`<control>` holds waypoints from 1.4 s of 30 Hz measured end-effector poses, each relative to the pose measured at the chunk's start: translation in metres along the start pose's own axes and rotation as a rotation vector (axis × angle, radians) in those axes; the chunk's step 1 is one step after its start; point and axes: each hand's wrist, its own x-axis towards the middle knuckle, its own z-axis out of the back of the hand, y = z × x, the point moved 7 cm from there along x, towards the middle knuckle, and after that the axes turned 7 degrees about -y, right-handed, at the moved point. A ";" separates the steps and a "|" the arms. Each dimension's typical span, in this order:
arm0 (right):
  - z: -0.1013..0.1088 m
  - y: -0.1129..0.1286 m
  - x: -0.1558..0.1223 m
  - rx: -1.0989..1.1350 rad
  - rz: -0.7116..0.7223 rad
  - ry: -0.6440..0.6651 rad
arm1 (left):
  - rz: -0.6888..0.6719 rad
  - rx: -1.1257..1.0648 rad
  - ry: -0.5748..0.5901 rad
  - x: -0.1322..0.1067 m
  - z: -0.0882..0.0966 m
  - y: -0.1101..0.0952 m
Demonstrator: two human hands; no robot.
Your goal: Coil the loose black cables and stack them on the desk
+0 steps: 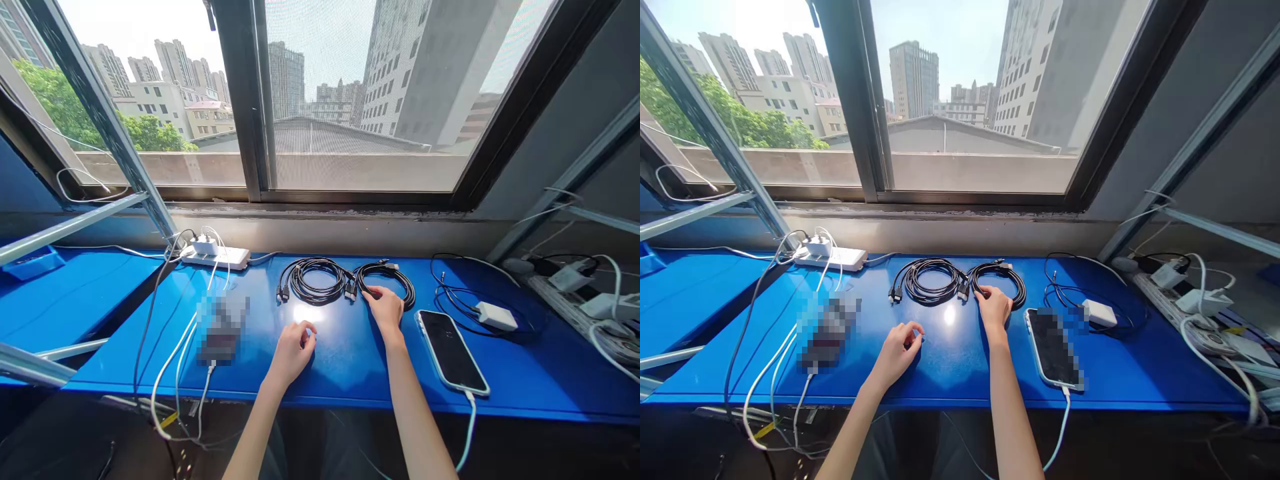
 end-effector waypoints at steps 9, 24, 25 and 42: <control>0.004 -0.004 0.000 -0.023 -0.078 -0.016 | 0.011 0.014 -0.005 0.002 -0.002 0.004; 0.010 0.001 -0.004 -0.129 -0.145 0.166 | 0.017 0.030 0.004 0.002 -0.002 0.006; 0.010 0.000 -0.004 -0.128 -0.152 0.164 | 0.015 0.035 0.008 0.002 -0.002 0.006; 0.029 -0.002 0.002 0.052 -0.137 -0.295 | -0.102 0.194 0.010 0.001 -0.008 -0.008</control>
